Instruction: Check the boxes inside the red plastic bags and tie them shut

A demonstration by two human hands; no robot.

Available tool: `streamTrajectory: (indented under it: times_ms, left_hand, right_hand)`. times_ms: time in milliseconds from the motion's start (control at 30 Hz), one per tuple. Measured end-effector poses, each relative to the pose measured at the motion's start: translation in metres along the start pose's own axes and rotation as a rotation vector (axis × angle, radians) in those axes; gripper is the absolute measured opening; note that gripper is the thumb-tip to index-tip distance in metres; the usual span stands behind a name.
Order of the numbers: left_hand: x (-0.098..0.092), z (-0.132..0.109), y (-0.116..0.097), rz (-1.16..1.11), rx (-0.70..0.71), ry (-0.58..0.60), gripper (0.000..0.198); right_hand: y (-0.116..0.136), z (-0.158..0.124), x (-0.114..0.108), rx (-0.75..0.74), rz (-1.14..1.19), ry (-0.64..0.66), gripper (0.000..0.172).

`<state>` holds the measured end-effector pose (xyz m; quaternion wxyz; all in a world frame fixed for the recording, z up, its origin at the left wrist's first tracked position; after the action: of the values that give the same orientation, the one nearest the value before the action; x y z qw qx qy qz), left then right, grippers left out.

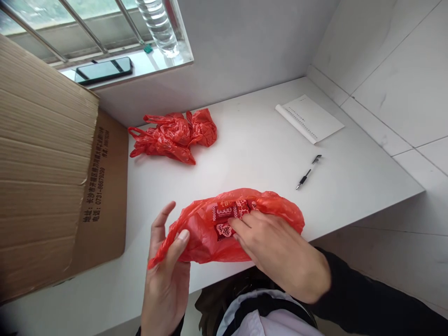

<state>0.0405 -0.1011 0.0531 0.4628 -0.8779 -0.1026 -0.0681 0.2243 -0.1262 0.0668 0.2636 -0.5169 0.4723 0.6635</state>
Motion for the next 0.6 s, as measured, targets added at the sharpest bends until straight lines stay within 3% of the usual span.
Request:
streamTrajectory:
  times_ms: [67, 167, 333, 467, 533, 600]
  left_hand:
    - [0.0, -0.006, -0.007, 0.104, 0.062, -0.018, 0.068]
    - [0.002, -0.016, -0.017, 0.269, 0.157, -0.014, 0.048]
    - [0.007, -0.024, -0.022, 0.49, 0.226, 0.081, 0.02]
    - [0.005, -0.025, -0.023, 0.62, 0.398, 0.051, 0.013]
    - [0.004, -0.024, -0.022, 0.643, 0.492, 0.026, 0.018]
    - [0.005, -0.025, -0.023, 0.69, 0.591, -0.025, 0.039]
  right_hand:
    - [0.0, -0.005, -0.02, -0.014, -0.034, -0.08, 0.035]
    - [-0.011, -0.016, -0.038, 0.036, -0.118, -0.217, 0.038]
    - [-0.046, -0.026, -0.01, 0.137, -0.292, -0.12, 0.043]
    - [-0.063, -0.018, 0.016, 0.193, -0.342, -0.078, 0.055]
    - [-0.062, -0.012, 0.017, 0.196, -0.313, -0.075, 0.047]
    - [-0.056, -0.009, 0.009, 0.184, -0.278, -0.105, 0.036]
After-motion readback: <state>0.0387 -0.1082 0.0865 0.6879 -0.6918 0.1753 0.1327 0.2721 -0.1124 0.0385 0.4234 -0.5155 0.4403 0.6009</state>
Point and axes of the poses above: each hand's wrist, its own z-axis towards the middle knuckle, its own x-axis out of the palm, y = z × x, the point moved 5 cm from there along z, towards the middle knuckle, and after that the axes turned 7 degrees about -x, right-handed, at the moved point
